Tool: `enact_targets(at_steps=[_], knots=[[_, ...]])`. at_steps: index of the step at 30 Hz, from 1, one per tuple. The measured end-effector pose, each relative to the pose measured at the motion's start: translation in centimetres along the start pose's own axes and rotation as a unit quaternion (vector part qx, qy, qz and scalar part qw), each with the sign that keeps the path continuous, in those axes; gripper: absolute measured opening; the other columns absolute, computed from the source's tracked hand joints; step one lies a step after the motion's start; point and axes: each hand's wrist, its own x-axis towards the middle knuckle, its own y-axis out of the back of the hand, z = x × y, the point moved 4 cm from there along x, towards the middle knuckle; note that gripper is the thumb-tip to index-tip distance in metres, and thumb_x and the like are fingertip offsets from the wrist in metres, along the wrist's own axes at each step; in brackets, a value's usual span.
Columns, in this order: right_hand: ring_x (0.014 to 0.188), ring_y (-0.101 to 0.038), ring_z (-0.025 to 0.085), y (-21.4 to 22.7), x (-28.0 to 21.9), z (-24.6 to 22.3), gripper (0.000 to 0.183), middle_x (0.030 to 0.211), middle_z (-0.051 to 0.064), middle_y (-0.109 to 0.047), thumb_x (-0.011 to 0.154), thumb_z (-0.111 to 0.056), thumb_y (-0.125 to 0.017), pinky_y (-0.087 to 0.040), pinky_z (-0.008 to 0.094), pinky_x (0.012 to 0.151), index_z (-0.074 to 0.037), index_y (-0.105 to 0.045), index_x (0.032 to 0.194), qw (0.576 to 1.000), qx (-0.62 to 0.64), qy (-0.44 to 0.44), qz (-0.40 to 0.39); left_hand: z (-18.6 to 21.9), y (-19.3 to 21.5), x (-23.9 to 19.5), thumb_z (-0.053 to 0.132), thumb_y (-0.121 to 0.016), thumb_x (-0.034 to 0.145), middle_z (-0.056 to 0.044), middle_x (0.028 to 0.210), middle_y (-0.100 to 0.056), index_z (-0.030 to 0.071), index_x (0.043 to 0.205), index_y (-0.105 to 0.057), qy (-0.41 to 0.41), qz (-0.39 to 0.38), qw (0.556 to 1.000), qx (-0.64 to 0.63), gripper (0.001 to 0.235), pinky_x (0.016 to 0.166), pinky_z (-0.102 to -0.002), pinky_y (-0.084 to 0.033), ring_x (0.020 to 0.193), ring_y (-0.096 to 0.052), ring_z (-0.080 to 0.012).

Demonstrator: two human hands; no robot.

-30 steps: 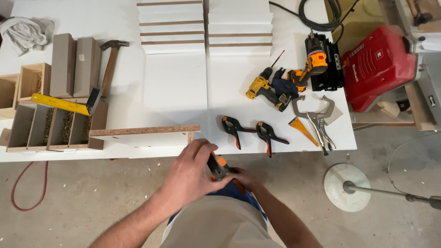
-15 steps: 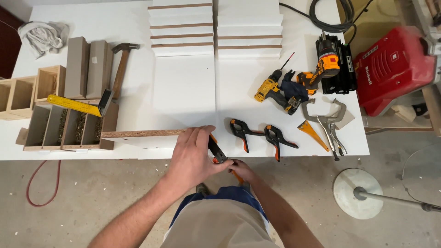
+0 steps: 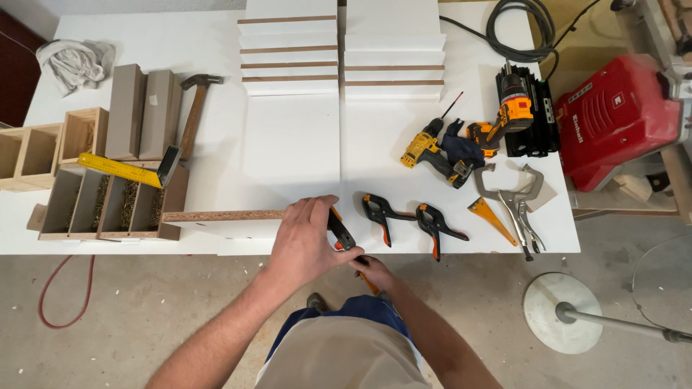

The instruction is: Assembling white wooden panels using bar clamps and a drill on a workbench

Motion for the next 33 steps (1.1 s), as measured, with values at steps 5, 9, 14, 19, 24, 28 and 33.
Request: enact_targets(at_steps=[5, 9, 14, 19, 24, 28, 33], knots=[[0.094, -0.071, 0.029, -0.4, -0.2, -0.4, 0.074, 0.121, 0.025, -0.070, 0.098, -0.049, -0.074, -0.055, 0.038, 0.083, 0.007, -0.056, 0.143, 1.000, -0.005, -0.005, 0.001, -0.5, -0.1, -0.3, 0.044, -0.097, 0.051, -0.016, 0.099, -0.070, 0.000, 0.124, -0.061, -0.001, -0.004, 1.000, -0.002, 0.093, 0.093, -0.044, -0.052, 0.103, -0.069, -0.0335], [0.094, -0.071, 0.030, -0.7, -0.1, -1.0, 0.073, 0.119, 0.026, -0.070, 0.099, -0.051, -0.073, -0.056, 0.038, 0.084, 0.006, -0.057, 0.142, 1.000, -0.017, 0.002, 0.003, -0.8, 0.0, -0.5, 0.047, -0.097, 0.053, -0.014, 0.098, -0.069, 0.001, 0.125, -0.060, -0.002, -0.005, 1.000, 0.005, 0.093, 0.092, -0.043, -0.052, 0.102, -0.069, -0.0314], [0.091, -0.071, 0.029, -1.4, -1.2, -2.0, 0.068, 0.117, 0.025, -0.071, 0.101, -0.047, -0.072, -0.056, 0.040, 0.081, 0.006, -0.059, 0.141, 1.000, -0.015, 0.012, 0.003, -1.5, -0.4, -0.7, 0.046, -0.097, 0.053, -0.014, 0.101, -0.070, 0.000, 0.126, -0.060, 0.001, -0.011, 1.000, 0.003, 0.093, 0.094, -0.042, -0.052, 0.104, -0.069, -0.0312], [0.097, -0.071, 0.031, -1.6, -1.1, -2.0, 0.070, 0.128, 0.029, -0.066, 0.102, -0.048, -0.068, -0.055, 0.040, 0.083, 0.007, -0.055, 0.144, 1.000, -0.026, 0.007, -0.005, -1.4, -0.3, -0.4, 0.044, -0.097, 0.053, -0.016, 0.101, -0.071, 0.000, 0.125, -0.061, -0.003, -0.012, 1.000, -0.004, 0.092, 0.093, -0.044, -0.053, 0.103, -0.070, -0.0325], [0.100, -0.072, 0.030, -1.9, -1.7, -3.0, 0.074, 0.137, 0.027, -0.062, 0.103, -0.054, -0.067, -0.056, 0.039, 0.083, 0.004, -0.052, 0.147, 0.999, -0.037, -0.004, -0.007, -1.0, -0.2, -0.4, 0.045, -0.097, 0.054, -0.016, 0.103, -0.071, 0.001, 0.122, -0.063, 0.003, -0.017, 1.000, -0.013, 0.088, 0.092, -0.044, -0.054, 0.102, -0.070, -0.0325], [0.101, -0.072, 0.029, -1.9, -1.0, -1.7, 0.075, 0.139, 0.026, -0.060, 0.105, -0.057, -0.063, -0.057, 0.040, 0.084, 0.002, -0.050, 0.149, 0.998, -0.069, -0.004, -0.009, -1.3, -0.8, -0.8, 0.048, -0.097, 0.053, -0.012, 0.105, -0.070, 0.005, 0.109, -0.068, -0.015, 0.009, 1.000, 0.007, 0.076, 0.090, -0.042, -0.054, 0.102, -0.069, -0.0297], [0.101, -0.071, 0.031, -1.9, 0.1, -0.5, 0.082, 0.140, 0.029, -0.058, 0.105, -0.058, -0.062, -0.056, 0.041, 0.084, 0.007, -0.044, 0.151, 0.998, -0.062, 0.006, 0.001, -1.1, -0.6, -0.9, 0.046, -0.096, 0.056, -0.011, 0.105, -0.070, 0.005, 0.099, -0.070, -0.009, 0.016, 1.000, 0.001, 0.065, 0.090, -0.042, -0.055, 0.101, -0.069, -0.0295]])
